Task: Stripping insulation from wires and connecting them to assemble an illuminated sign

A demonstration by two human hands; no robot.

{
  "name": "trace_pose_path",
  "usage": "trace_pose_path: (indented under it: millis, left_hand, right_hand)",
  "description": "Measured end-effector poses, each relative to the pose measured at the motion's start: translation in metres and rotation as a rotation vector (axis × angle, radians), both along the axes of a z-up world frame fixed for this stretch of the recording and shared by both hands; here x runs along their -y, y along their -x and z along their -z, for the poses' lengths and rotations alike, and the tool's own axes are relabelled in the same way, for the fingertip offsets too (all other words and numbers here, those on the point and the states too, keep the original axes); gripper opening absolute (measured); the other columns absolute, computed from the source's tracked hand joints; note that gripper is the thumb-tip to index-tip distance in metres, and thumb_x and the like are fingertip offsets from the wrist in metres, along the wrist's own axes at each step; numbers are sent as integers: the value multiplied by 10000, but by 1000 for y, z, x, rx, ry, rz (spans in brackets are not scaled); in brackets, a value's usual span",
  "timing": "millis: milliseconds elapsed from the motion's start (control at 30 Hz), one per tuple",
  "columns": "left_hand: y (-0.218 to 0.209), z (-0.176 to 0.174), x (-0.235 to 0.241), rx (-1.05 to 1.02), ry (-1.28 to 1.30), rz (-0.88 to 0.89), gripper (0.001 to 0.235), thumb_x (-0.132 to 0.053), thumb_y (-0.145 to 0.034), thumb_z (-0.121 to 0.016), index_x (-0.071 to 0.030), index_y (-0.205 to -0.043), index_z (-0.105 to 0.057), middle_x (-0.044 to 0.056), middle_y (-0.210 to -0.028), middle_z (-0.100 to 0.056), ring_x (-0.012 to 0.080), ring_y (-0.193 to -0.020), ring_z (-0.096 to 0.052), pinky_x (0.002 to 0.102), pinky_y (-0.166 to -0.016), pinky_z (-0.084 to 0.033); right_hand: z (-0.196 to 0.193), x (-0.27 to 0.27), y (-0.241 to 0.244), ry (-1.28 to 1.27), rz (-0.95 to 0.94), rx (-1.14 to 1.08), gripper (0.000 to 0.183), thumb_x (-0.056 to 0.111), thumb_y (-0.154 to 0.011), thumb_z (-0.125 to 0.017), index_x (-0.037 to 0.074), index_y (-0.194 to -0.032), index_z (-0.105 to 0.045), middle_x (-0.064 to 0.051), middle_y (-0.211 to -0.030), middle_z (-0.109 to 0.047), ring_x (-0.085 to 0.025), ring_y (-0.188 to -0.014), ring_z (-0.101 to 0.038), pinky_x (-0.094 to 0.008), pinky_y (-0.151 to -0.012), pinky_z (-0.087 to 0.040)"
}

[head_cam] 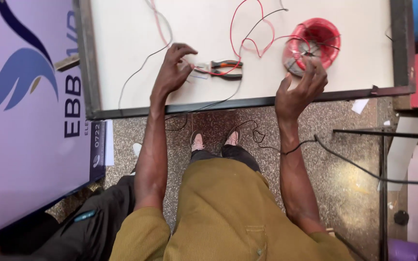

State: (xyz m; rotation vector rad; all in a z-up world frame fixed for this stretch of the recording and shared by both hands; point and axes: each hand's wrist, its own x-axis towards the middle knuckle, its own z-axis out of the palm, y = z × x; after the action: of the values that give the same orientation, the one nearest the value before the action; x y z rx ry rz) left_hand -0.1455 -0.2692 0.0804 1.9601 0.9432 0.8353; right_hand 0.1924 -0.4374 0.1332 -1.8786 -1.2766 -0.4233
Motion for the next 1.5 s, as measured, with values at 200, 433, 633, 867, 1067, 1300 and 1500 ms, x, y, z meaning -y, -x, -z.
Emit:
trace_pose_path:
  millis: [200, 433, 633, 867, 1067, 1300, 1500]
  left_hand:
    - [38, -2, -10, -67, -289, -424, 337, 66, -939, -616, -62, -1230, -728, 144, -1294, -624, 371, -1245, -583, 517, -1060, -524]
    - [50, 15, -20, -470, -5, -448, 419, -226, -1102, -726, -106, -1496, -653, 106, -1228, -820, 334, -1164, -666, 554, -915, -594]
    - [56, -4, -20, -457, -25, -482, 314, -490, -1149, -586, -247, -1267, -747, 122, -958, -787, 434, -1032, -807, 650, -915, -627]
    - [40, -23, -12, -290, 52, -317, 307, -492, -1186, -525, -327, -1343, -731, 123, -879, -819, 441, -1020, -831, 642, -967, -626]
    - [35, -50, 22, -90, 159, -111, 247, -359, -1187, -569, -263, -1369, -707, 137, -965, -853, 440, -1011, -829, 660, -986, -593]
    - [54, -22, -19, 132, 555, 15, 198, -174, -1064, -665, -51, -1068, -820, 147, -774, -799, 239, -759, -801, 412, -842, -659]
    - [2, -47, -39, 573, 685, -148, 709, -511, -1224, -389, 14, -1699, -370, 186, -1291, -800, 250, -1215, -769, 398, -1023, -651]
  right_hand:
    - [41, -17, 69, 587, -780, -300, 294, 315, -1112, -741, 151, -1343, -819, -157, -1403, -783, -341, -1329, -706, -443, -1126, -514]
    - [76, -85, 119, 599, -654, 133, 711, 242, -944, -860, 71, -1594, -630, -152, -1679, -613, -403, -1533, -520, -641, -1123, -488]
    - [22, -79, 134, 969, -626, 159, 838, 327, -989, -843, -82, -1653, -538, -330, -1732, -486, -522, -1661, -346, -734, -1269, -377]
    - [-5, -112, 189, 457, -719, -652, 264, 382, -1184, -722, 136, -1238, -800, -127, -1035, -816, -302, -1041, -821, -444, -1073, -589]
    - [38, -157, 191, 433, -726, -1289, 388, 334, -1158, -700, 14, -1368, -767, -96, -899, -777, -138, -732, -760, -224, -597, -601]
    - [53, -130, 183, 351, -733, -1422, 310, 204, -1211, -589, -25, -1375, -720, -165, -917, -795, -175, -728, -777, -243, -679, -635]
    - [39, -92, 168, 485, -785, -1129, 281, 169, -1202, -581, 9, -1329, -775, -94, -549, -619, -157, -443, -625, -242, -446, -499]
